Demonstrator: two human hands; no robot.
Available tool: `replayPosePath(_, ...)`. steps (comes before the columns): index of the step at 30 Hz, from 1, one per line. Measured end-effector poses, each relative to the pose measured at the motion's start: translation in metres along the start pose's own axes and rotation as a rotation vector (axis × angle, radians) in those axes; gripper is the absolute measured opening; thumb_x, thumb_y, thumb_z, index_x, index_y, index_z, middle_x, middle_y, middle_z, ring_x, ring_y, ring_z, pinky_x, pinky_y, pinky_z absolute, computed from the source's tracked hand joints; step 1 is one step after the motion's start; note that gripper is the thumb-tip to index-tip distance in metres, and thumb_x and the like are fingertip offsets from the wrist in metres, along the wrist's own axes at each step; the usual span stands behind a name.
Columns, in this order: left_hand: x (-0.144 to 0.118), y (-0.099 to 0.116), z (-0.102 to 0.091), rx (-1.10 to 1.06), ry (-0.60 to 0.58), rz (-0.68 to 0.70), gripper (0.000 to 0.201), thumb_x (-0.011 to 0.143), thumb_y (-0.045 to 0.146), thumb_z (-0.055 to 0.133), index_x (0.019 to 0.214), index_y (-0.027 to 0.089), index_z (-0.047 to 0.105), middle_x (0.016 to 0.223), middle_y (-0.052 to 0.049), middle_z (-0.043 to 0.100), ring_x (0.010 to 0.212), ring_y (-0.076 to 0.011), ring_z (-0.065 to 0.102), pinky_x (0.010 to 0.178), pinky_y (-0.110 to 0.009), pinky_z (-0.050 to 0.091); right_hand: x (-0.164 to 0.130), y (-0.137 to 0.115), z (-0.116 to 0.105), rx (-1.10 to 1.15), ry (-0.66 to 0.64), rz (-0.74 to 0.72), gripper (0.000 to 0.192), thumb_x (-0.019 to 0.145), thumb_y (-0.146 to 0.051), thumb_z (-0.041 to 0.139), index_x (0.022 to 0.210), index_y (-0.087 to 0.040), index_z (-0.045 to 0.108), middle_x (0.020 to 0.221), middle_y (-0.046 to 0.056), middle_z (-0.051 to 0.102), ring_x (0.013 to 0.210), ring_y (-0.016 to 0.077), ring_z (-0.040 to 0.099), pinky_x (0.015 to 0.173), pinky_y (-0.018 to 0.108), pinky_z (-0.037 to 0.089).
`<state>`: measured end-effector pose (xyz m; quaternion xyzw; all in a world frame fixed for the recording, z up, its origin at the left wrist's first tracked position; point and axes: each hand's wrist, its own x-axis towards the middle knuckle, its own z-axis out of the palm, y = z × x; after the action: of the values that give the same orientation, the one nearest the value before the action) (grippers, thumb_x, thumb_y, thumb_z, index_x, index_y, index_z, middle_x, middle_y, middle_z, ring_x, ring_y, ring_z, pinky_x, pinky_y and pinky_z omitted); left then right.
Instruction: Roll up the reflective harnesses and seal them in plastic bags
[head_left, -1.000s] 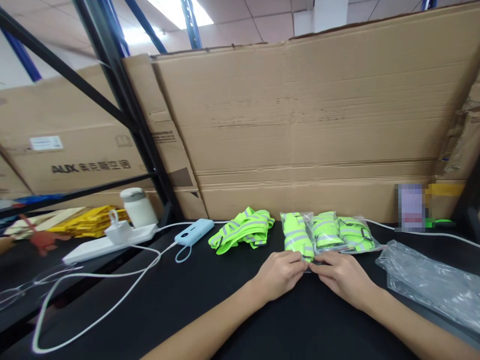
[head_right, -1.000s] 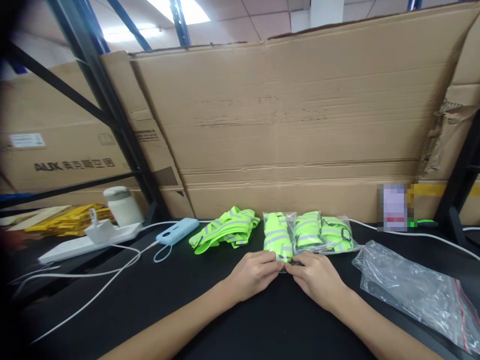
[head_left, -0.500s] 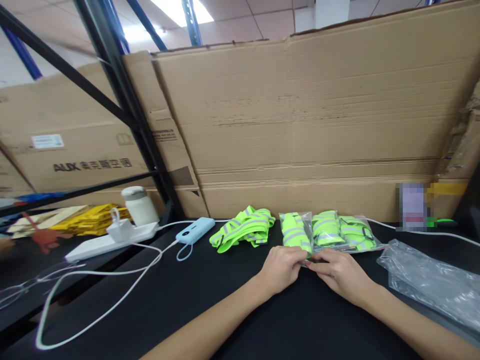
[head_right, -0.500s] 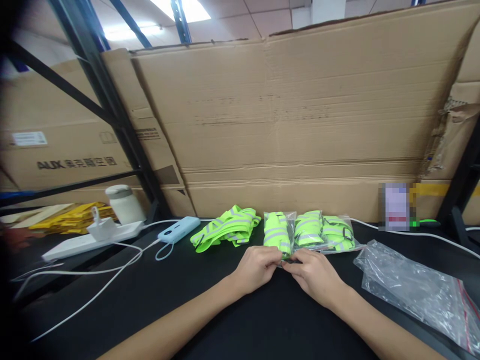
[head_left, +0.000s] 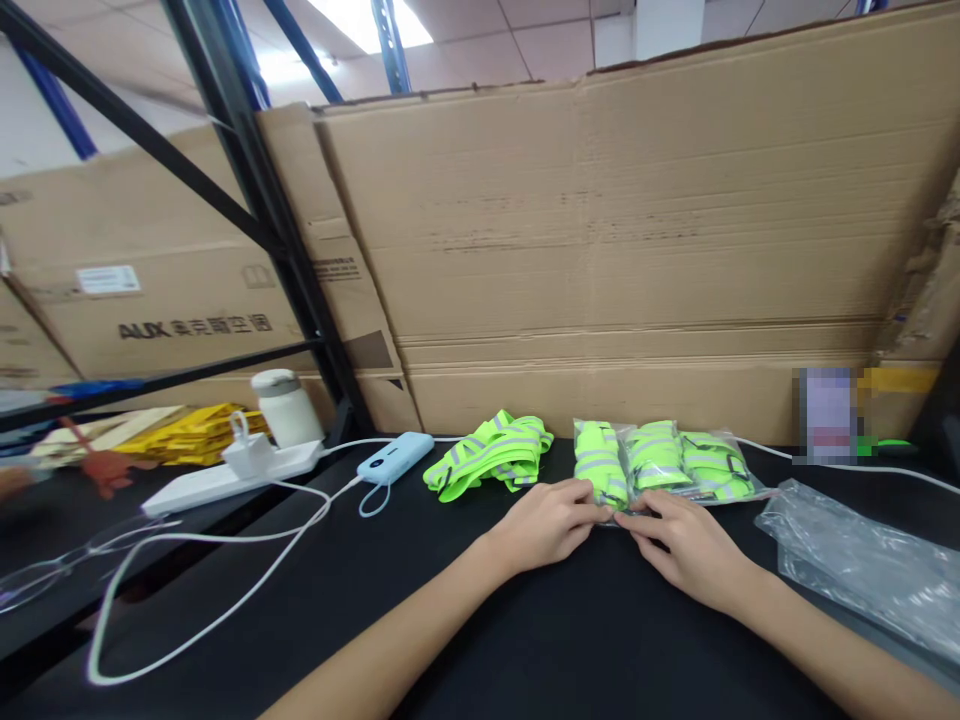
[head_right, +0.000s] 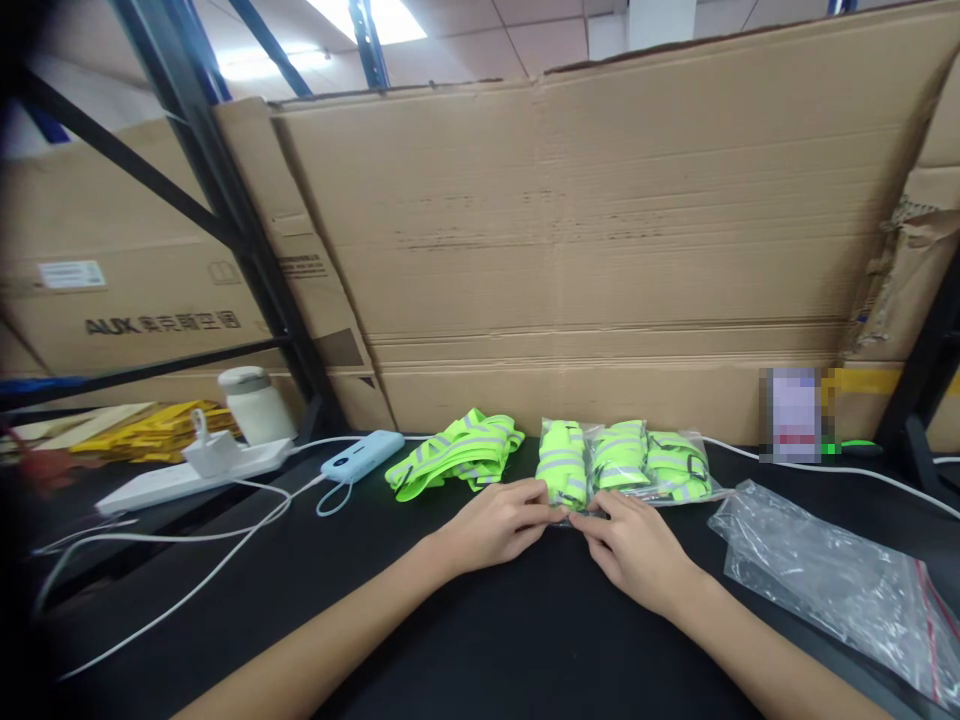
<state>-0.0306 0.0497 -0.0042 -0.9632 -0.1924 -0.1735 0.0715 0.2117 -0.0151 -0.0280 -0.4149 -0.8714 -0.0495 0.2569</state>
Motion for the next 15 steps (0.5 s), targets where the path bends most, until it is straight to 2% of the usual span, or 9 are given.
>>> replayPosePath(5, -0.004, -0.004, -0.002, 0.029, 0.002, -0.025, 0.042, 0.090, 0.007, 0.053, 0.121, 0.031, 0.068, 0.095, -0.004, 0.057, 0.085, -0.0175, 0.058, 0.067, -0.024, 0.045, -0.002, 0.005, 0.003, 0.079, 0.021, 0.006, 0.039, 0.094, -0.007, 0.052, 0.124, -0.024, 0.070, 0.103, 0.007, 0.068, 0.093, 0.0224, 0.067, 0.084, 0.038, 0.059)
replayPosePath(12, -0.003, -0.003, -0.008, 0.015, -0.050, -0.070, 0.052, 0.085, 0.003, 0.054, 0.125, 0.033, 0.066, 0.106, -0.004, 0.058, 0.092, -0.0180, 0.060, 0.068, -0.023, 0.047, -0.002, 0.011, 0.005, 0.056, 0.053, -0.011, 0.038, 0.095, -0.008, 0.051, 0.125, -0.022, 0.069, 0.113, 0.010, 0.068, 0.101, 0.0237, 0.069, 0.087, 0.040, 0.060)
replayPosePath(15, -0.003, -0.003, -0.014, 0.029, -0.077, -0.119, 0.054, 0.085, 0.005, 0.054, 0.128, 0.035, 0.065, 0.113, -0.003, 0.058, 0.082, -0.0156, 0.060, 0.064, -0.023, 0.046, -0.003, 0.013, 0.005, 0.039, 0.074, -0.035, 0.038, 0.095, -0.010, 0.051, 0.127, -0.021, 0.068, 0.119, 0.012, 0.067, 0.104, 0.0247, 0.070, 0.088, 0.041, 0.061)
